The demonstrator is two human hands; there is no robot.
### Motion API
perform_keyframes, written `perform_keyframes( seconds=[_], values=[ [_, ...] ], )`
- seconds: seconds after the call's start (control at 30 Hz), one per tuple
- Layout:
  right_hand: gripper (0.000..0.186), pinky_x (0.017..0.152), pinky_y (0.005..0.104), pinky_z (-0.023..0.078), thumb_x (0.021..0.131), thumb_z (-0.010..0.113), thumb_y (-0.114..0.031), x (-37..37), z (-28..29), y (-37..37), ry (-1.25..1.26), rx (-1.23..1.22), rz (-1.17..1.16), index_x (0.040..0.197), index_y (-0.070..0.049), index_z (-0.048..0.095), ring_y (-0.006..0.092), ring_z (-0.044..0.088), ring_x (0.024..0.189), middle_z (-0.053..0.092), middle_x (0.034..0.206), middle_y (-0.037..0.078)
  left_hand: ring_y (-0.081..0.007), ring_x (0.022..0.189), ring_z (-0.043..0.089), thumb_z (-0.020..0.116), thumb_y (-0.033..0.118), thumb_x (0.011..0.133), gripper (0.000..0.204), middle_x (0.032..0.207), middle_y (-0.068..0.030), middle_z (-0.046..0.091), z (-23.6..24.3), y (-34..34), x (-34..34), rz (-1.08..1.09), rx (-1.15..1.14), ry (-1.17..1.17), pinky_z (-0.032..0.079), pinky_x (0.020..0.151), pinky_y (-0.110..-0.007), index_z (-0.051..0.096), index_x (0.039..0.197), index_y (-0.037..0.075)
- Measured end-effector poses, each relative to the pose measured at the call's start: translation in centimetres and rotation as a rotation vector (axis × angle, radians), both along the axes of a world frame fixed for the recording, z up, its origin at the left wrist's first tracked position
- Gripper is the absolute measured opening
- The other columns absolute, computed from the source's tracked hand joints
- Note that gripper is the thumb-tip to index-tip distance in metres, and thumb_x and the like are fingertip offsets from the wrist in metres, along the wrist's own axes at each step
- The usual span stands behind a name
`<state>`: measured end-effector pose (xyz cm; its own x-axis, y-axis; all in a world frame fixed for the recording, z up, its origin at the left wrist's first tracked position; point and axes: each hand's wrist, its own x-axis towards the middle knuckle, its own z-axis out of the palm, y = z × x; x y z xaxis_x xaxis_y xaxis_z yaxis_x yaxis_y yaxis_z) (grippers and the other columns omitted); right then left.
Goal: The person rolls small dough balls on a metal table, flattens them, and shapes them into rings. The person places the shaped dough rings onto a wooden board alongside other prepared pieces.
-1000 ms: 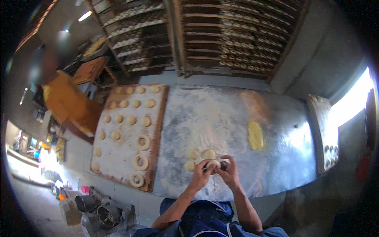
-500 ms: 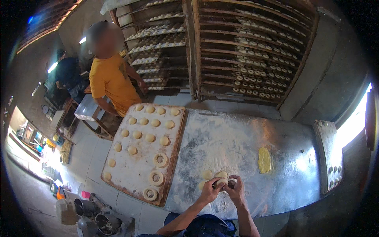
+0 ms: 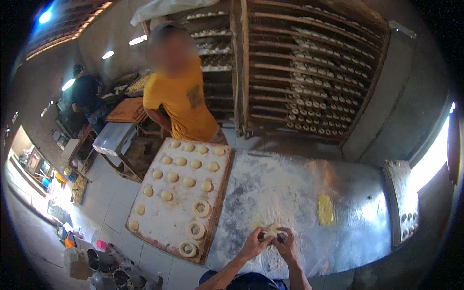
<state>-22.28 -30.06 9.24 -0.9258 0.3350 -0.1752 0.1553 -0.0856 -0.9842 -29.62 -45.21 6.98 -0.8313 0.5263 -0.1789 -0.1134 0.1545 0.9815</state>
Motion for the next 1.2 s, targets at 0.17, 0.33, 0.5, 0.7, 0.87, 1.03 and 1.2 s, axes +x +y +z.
perform_keyframes(
  seconds=[0.17, 0.33, 0.5, 0.7, 0.87, 1.03, 1.2],
  values=[
    [0.041, 0.081, 0.0346, 0.058, 0.085, 0.076, 0.000, -0.3, -0.2, 0.0, -0.091, 0.168, 0.004, 0.120, 0.002, 0.054, 0.0224, 0.072, 0.095, 0.072, 0.104, 0.018, -0.0175, 0.095, 0.067, 0.083, 0.022, 0.087, 0.056, 0.106, -0.0114, 0.071, -1.3, -1.2, -1.3, -0.118, 0.081, -0.084, 0.055, 0.085, -0.033, 0.056, 0.132, 0.003],
    [0.047, 0.075, 0.0342, 0.059, 0.082, 0.079, -0.004, 0.2, -1.2, -0.3, 0.022, 0.322, 0.110, 0.121, 0.001, 0.053, 0.0212, 0.074, 0.090, 0.074, 0.099, 0.017, -0.0203, 0.096, 0.067, 0.087, 0.024, 0.082, 0.072, 0.107, -0.0142, 0.071, -3.6, -1.6, -1.7, -0.226, -0.045, -0.114, 0.055, 0.085, -0.035, 0.049, 0.139, 0.002],
    [0.047, 0.075, 0.0353, 0.059, 0.081, 0.079, -0.006, 0.2, -0.4, -0.3, -0.054, 0.496, 0.127, 0.121, 0.001, 0.054, 0.0226, 0.075, 0.089, 0.074, 0.099, 0.018, -0.0216, 0.098, 0.067, 0.088, 0.024, 0.081, 0.074, 0.108, -0.0148, 0.070, -2.2, -1.9, -1.6, -0.244, -0.017, -0.072, 0.055, 0.085, -0.036, 0.047, 0.139, 0.003],
    [0.046, 0.075, 0.0355, 0.059, 0.081, 0.079, -0.006, 0.4, -0.8, -0.2, -0.036, 0.428, 0.092, 0.120, 0.000, 0.055, 0.0225, 0.075, 0.089, 0.074, 0.098, 0.018, -0.0227, 0.098, 0.067, 0.085, 0.020, 0.083, 0.068, 0.106, -0.0147, 0.069, -2.4, -1.9, -1.2, -0.196, 0.007, -0.016, 0.056, 0.085, -0.038, 0.048, 0.138, 0.003],
    [0.045, 0.076, 0.0350, 0.060, 0.081, 0.078, -0.005, 0.5, -1.4, -0.3, -0.053, 0.433, 0.064, 0.120, 0.000, 0.056, 0.0213, 0.074, 0.090, 0.074, 0.099, 0.017, -0.0233, 0.097, 0.068, 0.085, 0.020, 0.082, 0.067, 0.107, -0.0151, 0.070, -2.6, -1.8, -1.6, -0.216, 0.018, -0.007, 0.056, 0.085, -0.038, 0.049, 0.137, 0.003],
    [0.044, 0.077, 0.0353, 0.060, 0.080, 0.079, -0.005, 0.4, 0.9, -1.2, -0.106, 0.417, 0.034, 0.119, -0.001, 0.057, 0.0218, 0.074, 0.090, 0.074, 0.100, 0.017, -0.0239, 0.098, 0.069, 0.084, 0.020, 0.083, 0.065, 0.107, -0.0160, 0.070, -1.8, -1.9, -1.6, -0.217, 0.020, -0.032, 0.056, 0.085, -0.038, 0.049, 0.135, 0.002],
    [0.044, 0.078, 0.0356, 0.060, 0.081, 0.079, -0.005, 0.4, 0.3, -0.8, -0.100, 0.400, 0.039, 0.119, -0.002, 0.058, 0.0225, 0.074, 0.090, 0.074, 0.100, 0.017, -0.0225, 0.096, 0.068, 0.084, 0.019, 0.084, 0.065, 0.105, -0.0157, 0.069, -1.2, -1.6, -1.7, -0.219, 0.013, -0.071, 0.056, 0.084, -0.038, 0.048, 0.136, 0.002]
  ],
)
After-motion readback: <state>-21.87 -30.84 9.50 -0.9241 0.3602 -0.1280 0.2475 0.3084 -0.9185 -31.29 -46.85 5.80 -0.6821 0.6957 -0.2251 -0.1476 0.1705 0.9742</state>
